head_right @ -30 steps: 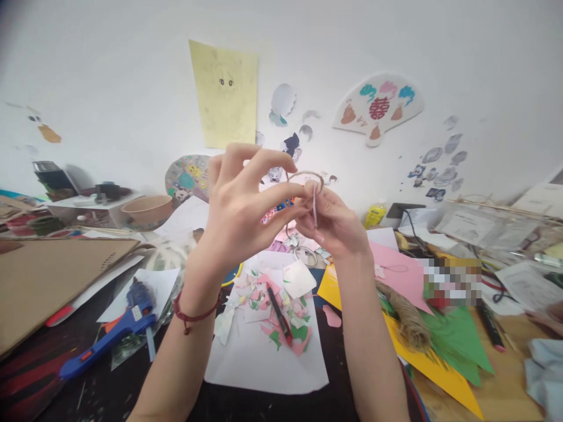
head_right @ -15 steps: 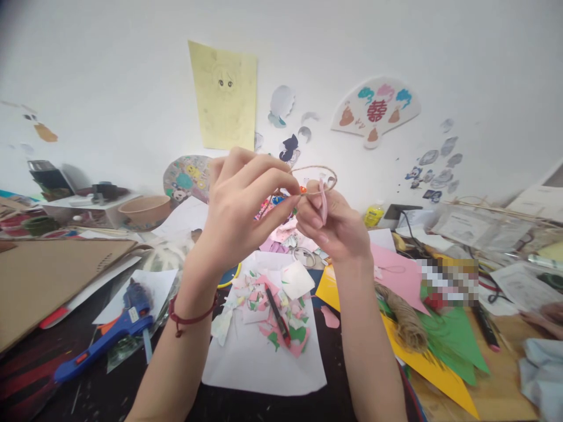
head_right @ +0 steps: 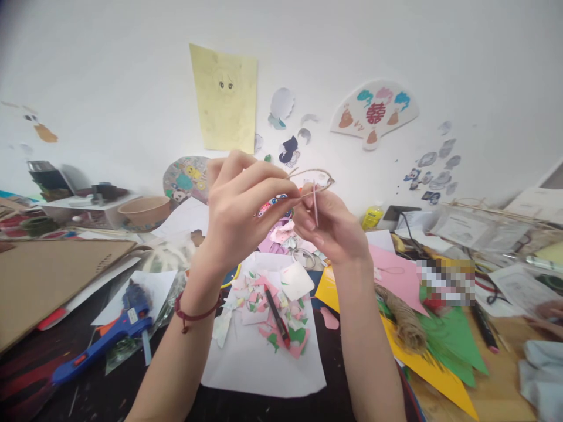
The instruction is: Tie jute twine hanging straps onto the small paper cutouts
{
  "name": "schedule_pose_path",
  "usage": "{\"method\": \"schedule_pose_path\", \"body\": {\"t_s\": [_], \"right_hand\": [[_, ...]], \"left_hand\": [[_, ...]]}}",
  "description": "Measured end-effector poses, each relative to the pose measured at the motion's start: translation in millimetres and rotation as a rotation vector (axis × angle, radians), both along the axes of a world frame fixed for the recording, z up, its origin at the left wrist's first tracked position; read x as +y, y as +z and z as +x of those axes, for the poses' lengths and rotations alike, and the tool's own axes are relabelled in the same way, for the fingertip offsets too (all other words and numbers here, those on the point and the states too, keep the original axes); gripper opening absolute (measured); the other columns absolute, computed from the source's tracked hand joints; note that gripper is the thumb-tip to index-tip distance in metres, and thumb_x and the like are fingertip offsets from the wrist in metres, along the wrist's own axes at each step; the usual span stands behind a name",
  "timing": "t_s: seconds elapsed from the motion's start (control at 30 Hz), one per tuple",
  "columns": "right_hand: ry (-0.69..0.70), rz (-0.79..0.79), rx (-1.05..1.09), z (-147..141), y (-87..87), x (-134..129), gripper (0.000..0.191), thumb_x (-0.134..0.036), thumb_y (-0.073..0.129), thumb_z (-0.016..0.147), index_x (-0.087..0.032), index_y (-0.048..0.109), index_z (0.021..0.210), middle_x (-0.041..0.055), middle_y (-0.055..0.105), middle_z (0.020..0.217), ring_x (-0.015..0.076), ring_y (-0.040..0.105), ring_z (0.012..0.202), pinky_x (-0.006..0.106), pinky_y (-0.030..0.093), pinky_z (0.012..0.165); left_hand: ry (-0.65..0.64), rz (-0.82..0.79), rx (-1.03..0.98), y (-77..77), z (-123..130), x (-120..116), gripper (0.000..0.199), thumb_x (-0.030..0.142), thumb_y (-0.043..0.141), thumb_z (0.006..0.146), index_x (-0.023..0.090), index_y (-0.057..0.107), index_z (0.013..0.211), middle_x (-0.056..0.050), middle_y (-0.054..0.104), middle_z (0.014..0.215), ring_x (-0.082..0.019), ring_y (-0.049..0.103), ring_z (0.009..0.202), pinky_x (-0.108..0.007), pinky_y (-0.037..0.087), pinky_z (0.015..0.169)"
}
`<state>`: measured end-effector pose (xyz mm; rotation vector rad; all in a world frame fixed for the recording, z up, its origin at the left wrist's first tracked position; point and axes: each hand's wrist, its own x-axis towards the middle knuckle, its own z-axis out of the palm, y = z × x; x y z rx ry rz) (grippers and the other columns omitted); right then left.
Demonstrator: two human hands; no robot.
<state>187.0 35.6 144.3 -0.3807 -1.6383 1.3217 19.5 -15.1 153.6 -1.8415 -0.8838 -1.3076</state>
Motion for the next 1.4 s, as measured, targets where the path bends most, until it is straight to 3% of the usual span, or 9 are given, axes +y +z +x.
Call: {"method": "schedule_pose_path", "body": {"t_s": [0.1,0.23,0.33,0.5,0.73,0.9,1.03,1.17,1.4], "right_hand": [[-0.017,0.081,0.007,0,-0.6,3,0.032,-0.053,0.060,0.093,-0.024,0.056,0.077,-0.0045,0.044,0.060,0.0094,0.033,0.045,0.028,0.023,0.045],[-0.155,0.233,0.073,0,0.9,0,0.019,-0.042,0.064,0.094,-0.025,0.069,0.098,-0.0004,0.056,0.077,0.0122,0.051,0.065,0.028,0.041,0.061],[-0.226,0.286,0.080,1,3.1,-4,0.029,-0.045,0.072,0.088,-0.028,0.069,0.112,0.0010,0.062,0.090,0.0142,0.058,0.075,0.030,0.048,0.071],[-0.361,0.303,0.126,0,3.1,-5,0.031,-0.047,0.083,0.076,-0.028,0.069,0.097,0.0016,0.063,0.092,0.0175,0.060,0.081,0.034,0.052,0.078],[-0.347,0.239,0.195,-13,-1.3,-1,0.024,-0.041,0.080,0.081,-0.027,0.069,0.098,0.0013,0.063,0.095,0.0137,0.059,0.082,0.029,0.051,0.079],[-0.595,0.348,0.278,-23,-8.8,7,0.020,-0.030,0.084,0.074,-0.025,0.072,0.090,0.0006,0.069,0.090,0.0140,0.063,0.081,0.027,0.053,0.075],[-0.437,0.199,0.250,-22,-13.3,8,0.013,-0.023,0.075,0.079,-0.022,0.078,0.092,0.0011,0.073,0.086,0.0115,0.064,0.070,0.024,0.053,0.065],[-0.346,0.036,0.206,-17,-24.8,2,0.018,-0.023,0.080,0.077,-0.022,0.081,0.094,0.0020,0.077,0.097,0.0140,0.070,0.082,0.026,0.058,0.073],[-0.306,-0.015,0.109,-30,-78.4,-19,0.020,-0.035,0.077,0.085,-0.025,0.083,0.101,0.0024,0.080,0.091,0.0160,0.073,0.079,0.030,0.061,0.077]], "left_hand": [[-0.035,0.059,0.020,-0.7,-2,3,0.018,0.033,0.049,0.104,0.030,0.066,0.097,0.002,0.074,0.099,-0.020,0.059,0.095,-0.044,0.034,0.094],[-0.009,-0.030,0.022,-0.7,-1,4,0.021,0.034,0.047,0.104,0.029,0.066,0.097,-0.001,0.073,0.100,-0.022,0.059,0.100,-0.045,0.034,0.095],[-0.026,-0.066,0.016,-0.1,0,4,0.023,0.035,0.047,0.104,0.027,0.067,0.095,-0.003,0.072,0.098,-0.023,0.059,0.100,-0.045,0.036,0.094],[-0.113,-0.089,-0.022,1.0,-1,6,0.021,0.034,0.050,0.103,0.026,0.067,0.093,-0.002,0.073,0.097,-0.020,0.058,0.097,-0.040,0.042,0.091],[-0.292,-0.075,-0.074,-0.7,-3,12,0.014,0.026,0.058,0.100,0.022,0.067,0.089,-0.001,0.073,0.094,-0.015,0.058,0.092,-0.032,0.048,0.088],[-0.311,-0.018,-0.103,-6.8,-4,24,0.013,0.023,0.061,0.098,0.018,0.067,0.088,-0.002,0.071,0.089,-0.015,0.056,0.088,-0.030,0.047,0.084],[-0.276,-0.068,-0.098,-11.2,-3,32,0.011,0.017,0.063,0.095,0.017,0.066,0.084,-0.001,0.070,0.086,-0.016,0.053,0.083,-0.030,0.045,0.081],[-0.276,-0.174,-0.124,-16.2,-6,27,0.010,0.017,0.067,0.092,0.017,0.066,0.082,0.000,0.070,0.084,-0.015,0.052,0.082,-0.029,0.044,0.080],[-0.131,-0.470,-0.133,-56.4,-26,-13,0.013,0.025,0.061,0.097,0.017,0.062,0.087,-0.004,0.070,0.095,-0.020,0.057,0.094,-0.034,0.043,0.087]]}}
